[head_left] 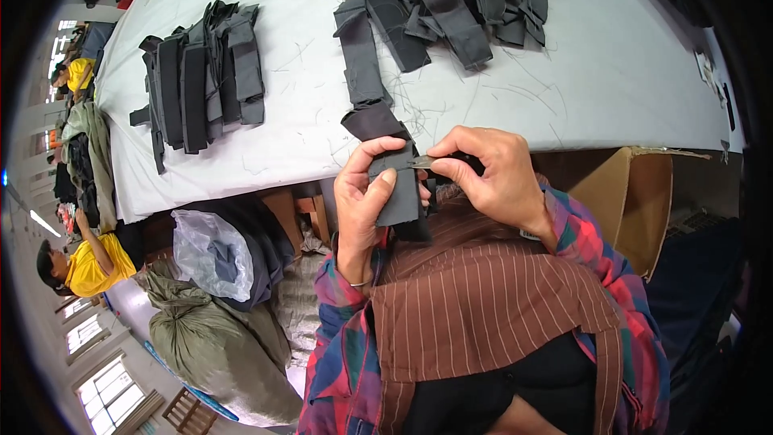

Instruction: Trim excess thread from fabric straps using snips.

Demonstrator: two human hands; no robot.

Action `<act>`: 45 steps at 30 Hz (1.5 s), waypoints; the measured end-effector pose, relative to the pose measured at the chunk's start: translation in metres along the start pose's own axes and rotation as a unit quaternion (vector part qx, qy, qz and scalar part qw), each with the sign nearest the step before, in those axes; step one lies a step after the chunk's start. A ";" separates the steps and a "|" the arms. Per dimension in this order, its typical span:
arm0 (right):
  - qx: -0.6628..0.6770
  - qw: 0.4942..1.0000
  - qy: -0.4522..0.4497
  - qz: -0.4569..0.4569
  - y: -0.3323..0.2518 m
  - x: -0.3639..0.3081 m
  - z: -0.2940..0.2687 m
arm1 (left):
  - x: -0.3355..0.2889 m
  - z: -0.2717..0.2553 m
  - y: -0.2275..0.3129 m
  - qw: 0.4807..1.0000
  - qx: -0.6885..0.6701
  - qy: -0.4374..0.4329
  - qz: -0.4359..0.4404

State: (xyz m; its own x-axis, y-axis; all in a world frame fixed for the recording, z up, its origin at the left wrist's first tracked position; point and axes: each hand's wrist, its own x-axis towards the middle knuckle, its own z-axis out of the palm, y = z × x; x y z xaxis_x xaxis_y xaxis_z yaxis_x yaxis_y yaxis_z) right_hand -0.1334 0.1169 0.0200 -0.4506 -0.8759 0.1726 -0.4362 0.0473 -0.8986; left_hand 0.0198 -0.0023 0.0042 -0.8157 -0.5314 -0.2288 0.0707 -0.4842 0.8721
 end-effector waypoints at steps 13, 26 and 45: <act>-0.013 0.992 0.081 -0.093 -0.006 0.017 0.003 | -0.006 0.021 -0.001 0.982 0.184 -0.009 0.049; 0.255 0.963 0.084 0.026 -0.004 0.037 -0.006 | -0.009 0.050 0.020 0.985 0.145 0.065 0.067; 0.136 0.983 -0.012 -0.127 -0.001 0.017 0.000 | 0.009 0.026 0.014 0.991 0.016 0.128 0.045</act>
State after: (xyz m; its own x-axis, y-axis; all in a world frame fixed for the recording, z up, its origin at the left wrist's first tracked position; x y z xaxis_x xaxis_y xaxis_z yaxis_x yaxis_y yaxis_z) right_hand -0.1401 0.1021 0.0239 -0.3348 -0.8542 0.3978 -0.3063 -0.3006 -0.9032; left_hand -0.0011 0.0041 0.0257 -0.6346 -0.7318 -0.2485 0.1146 -0.4071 0.9062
